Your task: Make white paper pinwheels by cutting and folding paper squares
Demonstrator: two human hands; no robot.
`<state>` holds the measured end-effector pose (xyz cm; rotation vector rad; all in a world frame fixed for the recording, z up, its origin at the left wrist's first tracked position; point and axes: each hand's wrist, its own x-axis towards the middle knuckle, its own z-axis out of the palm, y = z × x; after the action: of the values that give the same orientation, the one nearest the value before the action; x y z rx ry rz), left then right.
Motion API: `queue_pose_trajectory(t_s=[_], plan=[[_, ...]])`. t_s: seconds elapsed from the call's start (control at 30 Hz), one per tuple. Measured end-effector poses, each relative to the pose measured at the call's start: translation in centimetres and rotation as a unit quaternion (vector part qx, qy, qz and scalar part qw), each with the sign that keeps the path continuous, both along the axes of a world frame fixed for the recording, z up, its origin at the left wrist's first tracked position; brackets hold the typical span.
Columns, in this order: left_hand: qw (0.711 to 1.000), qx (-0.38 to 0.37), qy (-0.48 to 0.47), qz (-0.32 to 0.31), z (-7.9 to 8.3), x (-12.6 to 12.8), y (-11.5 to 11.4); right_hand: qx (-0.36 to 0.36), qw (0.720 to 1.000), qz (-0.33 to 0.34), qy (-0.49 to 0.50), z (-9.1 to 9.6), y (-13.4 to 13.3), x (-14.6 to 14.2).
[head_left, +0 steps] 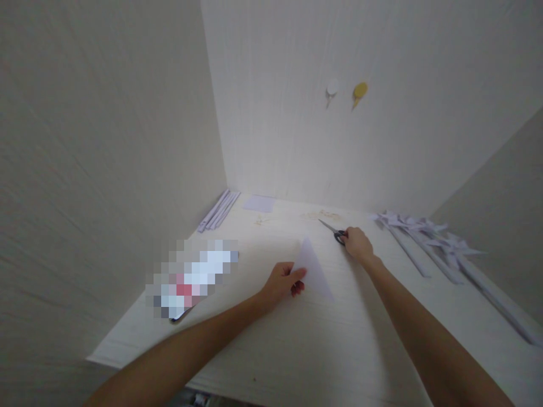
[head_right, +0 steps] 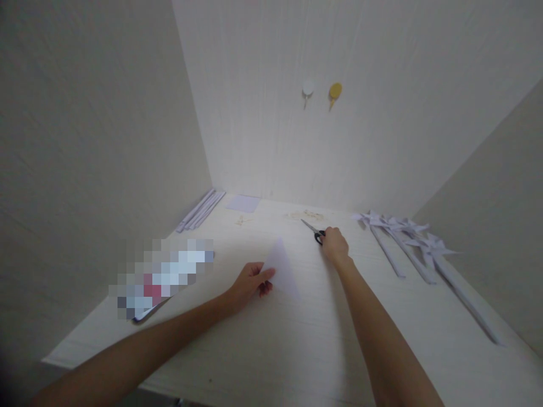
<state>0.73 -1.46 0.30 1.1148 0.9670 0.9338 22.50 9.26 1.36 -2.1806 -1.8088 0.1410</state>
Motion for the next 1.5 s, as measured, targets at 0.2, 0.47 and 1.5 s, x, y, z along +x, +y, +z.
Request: queue_pose_trajectory(t_s=[0.2,0.47,1.5], plan=[[1.0,0.0,-0.013,-0.003,-0.1,0.0,0.0,0.025,0.996,-0.022,0.077,0.1,-1.1,-1.6],[0.999,0.017,-0.046,0.02,0.1,-0.6,0.1,0.029,0.928,0.022,0.371,1.6,-2.6,-2.4],[0.998,0.043,0.049,-0.004,0.5,2.1,0.3,0.052,0.827,0.107,0.549,-1.0,-12.5,-5.4]])
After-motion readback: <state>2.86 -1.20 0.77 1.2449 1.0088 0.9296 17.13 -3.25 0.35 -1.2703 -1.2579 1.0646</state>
